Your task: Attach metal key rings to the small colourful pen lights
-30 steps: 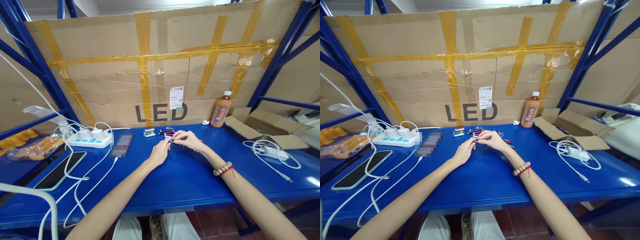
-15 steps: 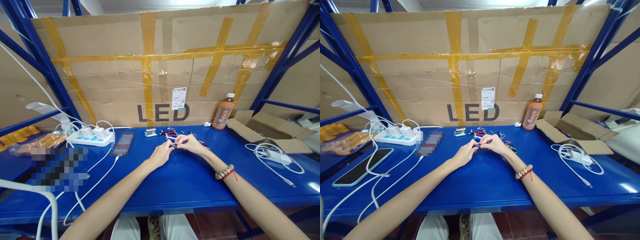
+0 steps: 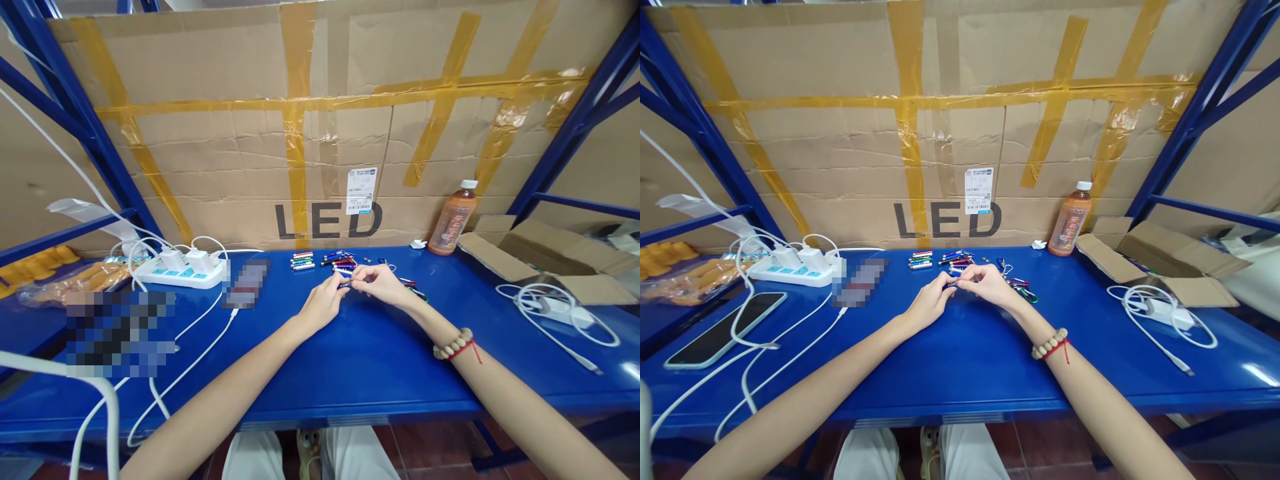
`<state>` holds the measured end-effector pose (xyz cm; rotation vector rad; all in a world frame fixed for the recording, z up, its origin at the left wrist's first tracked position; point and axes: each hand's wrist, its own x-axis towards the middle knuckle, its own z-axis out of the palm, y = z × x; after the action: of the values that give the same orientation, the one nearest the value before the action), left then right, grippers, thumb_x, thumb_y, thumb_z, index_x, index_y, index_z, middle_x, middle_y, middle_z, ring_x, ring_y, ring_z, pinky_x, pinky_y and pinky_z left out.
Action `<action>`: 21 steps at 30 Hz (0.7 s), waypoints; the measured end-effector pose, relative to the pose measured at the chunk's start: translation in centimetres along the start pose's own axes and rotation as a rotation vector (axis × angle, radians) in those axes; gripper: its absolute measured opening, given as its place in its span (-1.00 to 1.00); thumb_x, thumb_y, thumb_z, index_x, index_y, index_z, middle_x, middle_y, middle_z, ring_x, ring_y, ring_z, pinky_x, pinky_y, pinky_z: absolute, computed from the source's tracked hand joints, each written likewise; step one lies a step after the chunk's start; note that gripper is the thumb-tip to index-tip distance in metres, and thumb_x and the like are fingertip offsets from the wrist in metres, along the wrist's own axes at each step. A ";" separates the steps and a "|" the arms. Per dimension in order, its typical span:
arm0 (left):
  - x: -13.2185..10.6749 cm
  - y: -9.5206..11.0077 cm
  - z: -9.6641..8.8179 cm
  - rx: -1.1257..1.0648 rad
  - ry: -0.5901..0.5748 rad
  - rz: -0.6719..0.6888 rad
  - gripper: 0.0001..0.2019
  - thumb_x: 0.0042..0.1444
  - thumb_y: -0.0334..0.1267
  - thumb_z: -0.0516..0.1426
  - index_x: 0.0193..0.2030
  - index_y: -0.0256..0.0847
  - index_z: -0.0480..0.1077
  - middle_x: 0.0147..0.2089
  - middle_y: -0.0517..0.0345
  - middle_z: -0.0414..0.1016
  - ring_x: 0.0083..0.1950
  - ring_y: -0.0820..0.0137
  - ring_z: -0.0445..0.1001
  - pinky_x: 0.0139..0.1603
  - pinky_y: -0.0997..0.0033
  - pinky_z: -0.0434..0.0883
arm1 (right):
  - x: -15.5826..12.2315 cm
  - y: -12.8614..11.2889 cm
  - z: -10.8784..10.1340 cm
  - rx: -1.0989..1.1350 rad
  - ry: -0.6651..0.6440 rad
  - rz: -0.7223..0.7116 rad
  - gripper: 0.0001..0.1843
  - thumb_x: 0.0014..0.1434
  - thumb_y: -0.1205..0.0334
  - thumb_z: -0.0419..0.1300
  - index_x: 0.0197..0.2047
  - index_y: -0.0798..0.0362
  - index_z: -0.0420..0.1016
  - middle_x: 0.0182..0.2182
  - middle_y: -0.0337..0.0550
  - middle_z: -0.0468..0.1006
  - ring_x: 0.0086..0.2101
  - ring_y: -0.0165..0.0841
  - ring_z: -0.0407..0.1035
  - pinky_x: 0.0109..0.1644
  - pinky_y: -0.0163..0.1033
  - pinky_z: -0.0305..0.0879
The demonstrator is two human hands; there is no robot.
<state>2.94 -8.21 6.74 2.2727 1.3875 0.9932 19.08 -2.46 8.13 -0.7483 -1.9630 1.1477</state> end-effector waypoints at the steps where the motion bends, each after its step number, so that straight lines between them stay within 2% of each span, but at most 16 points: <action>1: 0.0 0.0 0.0 -0.008 0.007 0.007 -0.92 0.17 -0.32 -0.11 -0.22 -0.21 0.13 -0.17 0.08 0.38 -0.12 0.38 0.37 -0.13 0.42 0.30 | 0.0 -0.1 0.0 0.024 -0.005 0.036 -0.65 -0.16 0.01 0.25 -0.58 0.16 0.39 -0.46 -0.14 0.39 -0.55 -0.52 0.21 -0.53 -0.38 0.17; 6: 0.1 -0.3 0.2 -0.036 0.056 0.022 -0.86 0.18 -0.31 -0.12 -0.14 -0.21 0.14 -0.21 0.12 0.38 -0.19 0.42 0.37 -0.16 0.44 0.30 | 0.0 -0.5 0.2 0.134 -0.002 0.172 -0.60 -0.20 -0.04 0.27 -0.58 0.18 0.36 -0.49 -0.16 0.36 -0.58 -0.56 0.16 -0.58 -0.41 0.10; 12: 0.1 -0.3 0.2 -0.052 0.058 0.016 -0.72 0.19 -0.30 -0.15 0.05 -0.15 0.09 -0.18 0.13 0.34 -0.22 0.46 0.36 -0.12 0.46 0.28 | 0.1 -0.5 0.3 0.123 0.045 0.211 -0.58 -0.21 -0.05 0.27 -0.54 0.19 0.38 -0.58 -0.21 0.32 -0.58 -0.55 0.14 -0.58 -0.42 0.05; 17: 0.2 -0.4 0.2 -0.042 0.085 0.008 -0.76 0.21 -0.28 -0.17 -0.02 -0.14 0.16 -0.31 0.17 0.31 -0.26 0.46 0.32 -0.20 0.49 0.25 | 0.2 -0.1 0.4 0.074 0.085 0.159 -0.59 -0.17 -0.04 0.25 -0.56 0.20 0.35 -0.56 -0.20 0.33 -0.58 -0.55 0.14 -0.57 -0.42 0.05; 21: 0.5 -0.9 0.5 -0.045 0.091 -0.053 -0.77 0.21 -0.25 -0.19 -0.06 -0.16 0.16 -0.37 0.19 0.29 -0.34 0.48 0.29 -0.29 0.51 0.22 | 0.4 0.2 0.1 -0.020 0.179 0.017 -0.66 -0.15 0.05 0.27 -0.44 0.19 0.43 -0.50 -0.17 0.39 -0.56 -0.54 0.19 -0.52 -0.40 0.13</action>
<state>2.89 -7.28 6.07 2.1717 1.4389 1.1124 18.78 -2.10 8.06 -0.8498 -1.8246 1.0347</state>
